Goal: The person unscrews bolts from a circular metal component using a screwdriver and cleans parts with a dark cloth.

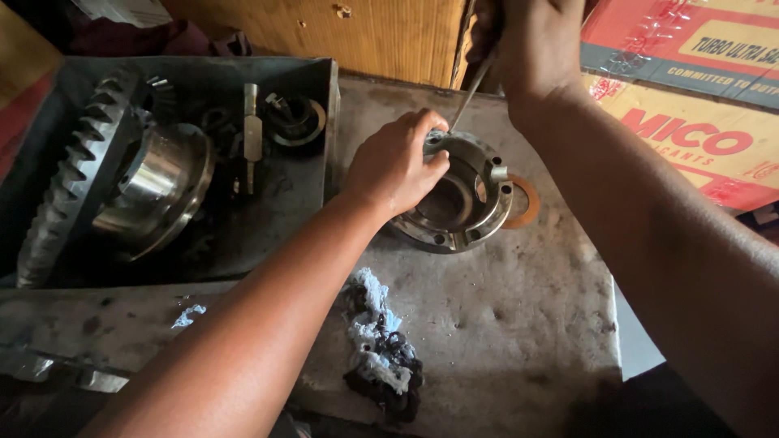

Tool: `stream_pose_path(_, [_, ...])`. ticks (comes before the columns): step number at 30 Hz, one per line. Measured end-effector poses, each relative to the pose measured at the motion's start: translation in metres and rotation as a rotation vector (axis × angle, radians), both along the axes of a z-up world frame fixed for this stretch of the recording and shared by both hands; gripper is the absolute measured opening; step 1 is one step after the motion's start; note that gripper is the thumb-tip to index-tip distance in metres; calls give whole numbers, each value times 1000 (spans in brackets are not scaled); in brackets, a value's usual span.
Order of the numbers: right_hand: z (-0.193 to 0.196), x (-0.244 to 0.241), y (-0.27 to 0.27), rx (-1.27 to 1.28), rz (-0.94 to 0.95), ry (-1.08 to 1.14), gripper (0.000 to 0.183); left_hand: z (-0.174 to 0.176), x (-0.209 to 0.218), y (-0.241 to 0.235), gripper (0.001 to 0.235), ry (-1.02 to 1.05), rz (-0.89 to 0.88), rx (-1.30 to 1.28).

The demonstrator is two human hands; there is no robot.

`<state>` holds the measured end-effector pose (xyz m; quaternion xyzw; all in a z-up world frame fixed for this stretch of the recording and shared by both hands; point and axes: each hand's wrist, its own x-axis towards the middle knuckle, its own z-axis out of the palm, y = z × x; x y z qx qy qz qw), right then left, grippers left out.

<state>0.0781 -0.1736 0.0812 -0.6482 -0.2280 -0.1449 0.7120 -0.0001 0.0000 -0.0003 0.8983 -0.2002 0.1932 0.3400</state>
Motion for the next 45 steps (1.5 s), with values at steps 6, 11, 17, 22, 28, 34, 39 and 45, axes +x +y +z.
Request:
stream_pose_path(6, [4,13,-16,31,-2,8,29,1,2,0,26,32,52,4])
stream_pose_path(11, [7,14,-19,37,31,20,30,1,1,1,28,30,52,46])
stream_pose_path(17, [9,-6,1,13,38,-11,28,5,-4,-2,32,-20,42,73])
stream_pose_path(22, [16,-15,9,72,19,94,24,10,-6,-2,32,-1,50,126])
stream_pose_path(28, [28,-1,2,47,46,-8,27,4,-2,1,31,-106,9,62])
stream_pose_path(34, [36,-12,5,149,3,-47,30,2,-2,3,33,-85,17,72])
stream_pose_path(39, [24,-21,16,169,-47,34,24,7,-4,1,34,-104,24,51])
stream_pose_path(45, [19,-11,10,100,-113,7,34,3,-6,1,30,-94,43,59])
